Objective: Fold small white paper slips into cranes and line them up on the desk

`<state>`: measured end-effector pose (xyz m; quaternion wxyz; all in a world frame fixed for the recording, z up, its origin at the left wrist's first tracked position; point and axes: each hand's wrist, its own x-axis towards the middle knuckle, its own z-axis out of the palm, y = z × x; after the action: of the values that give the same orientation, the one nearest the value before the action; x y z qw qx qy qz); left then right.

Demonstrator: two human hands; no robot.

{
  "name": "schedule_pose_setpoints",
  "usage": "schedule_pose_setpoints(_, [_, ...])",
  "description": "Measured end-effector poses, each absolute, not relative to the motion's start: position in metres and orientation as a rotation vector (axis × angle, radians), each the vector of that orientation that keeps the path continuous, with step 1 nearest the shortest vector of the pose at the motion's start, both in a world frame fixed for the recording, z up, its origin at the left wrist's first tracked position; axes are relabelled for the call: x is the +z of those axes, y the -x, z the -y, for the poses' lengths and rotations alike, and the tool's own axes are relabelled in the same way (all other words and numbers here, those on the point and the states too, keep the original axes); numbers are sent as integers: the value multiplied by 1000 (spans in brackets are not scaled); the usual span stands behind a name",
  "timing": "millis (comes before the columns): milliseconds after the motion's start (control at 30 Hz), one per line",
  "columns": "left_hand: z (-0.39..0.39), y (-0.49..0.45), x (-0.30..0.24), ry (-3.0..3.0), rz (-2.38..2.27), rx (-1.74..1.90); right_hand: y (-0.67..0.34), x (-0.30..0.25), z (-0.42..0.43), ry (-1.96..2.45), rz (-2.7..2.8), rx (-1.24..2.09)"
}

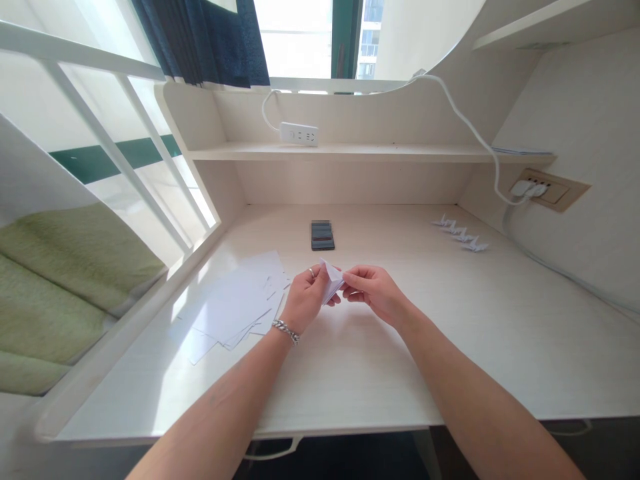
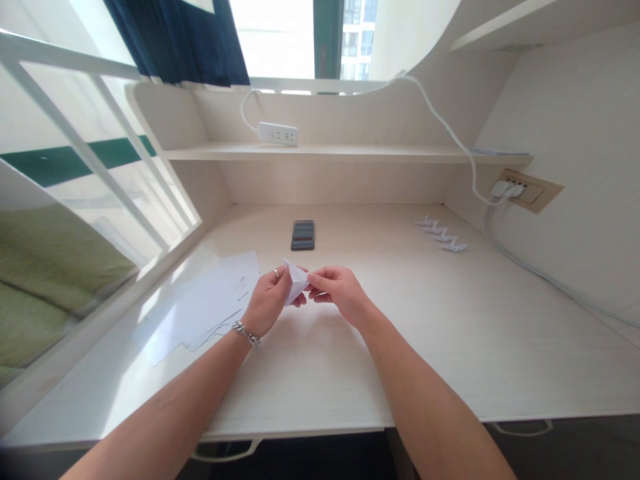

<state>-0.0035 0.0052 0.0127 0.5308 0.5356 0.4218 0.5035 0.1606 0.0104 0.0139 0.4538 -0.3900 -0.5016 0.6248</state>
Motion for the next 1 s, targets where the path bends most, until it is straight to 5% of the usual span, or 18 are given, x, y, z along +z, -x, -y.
schedule_pose_setpoints(433, [-5, 8, 11, -1205, -991, 1192, -160, 11, -12, 968, 1315, 1501])
schedule_pose_setpoints(700, [-8, 13, 5, -1571, -1461, 1291, -147, 10, -2, 1078, 1691, 906])
schedule_pose_setpoints(1000, [-2, 3, 10, -1783, -1491, 1452, -139, 4, 0, 1194, 1732, 579])
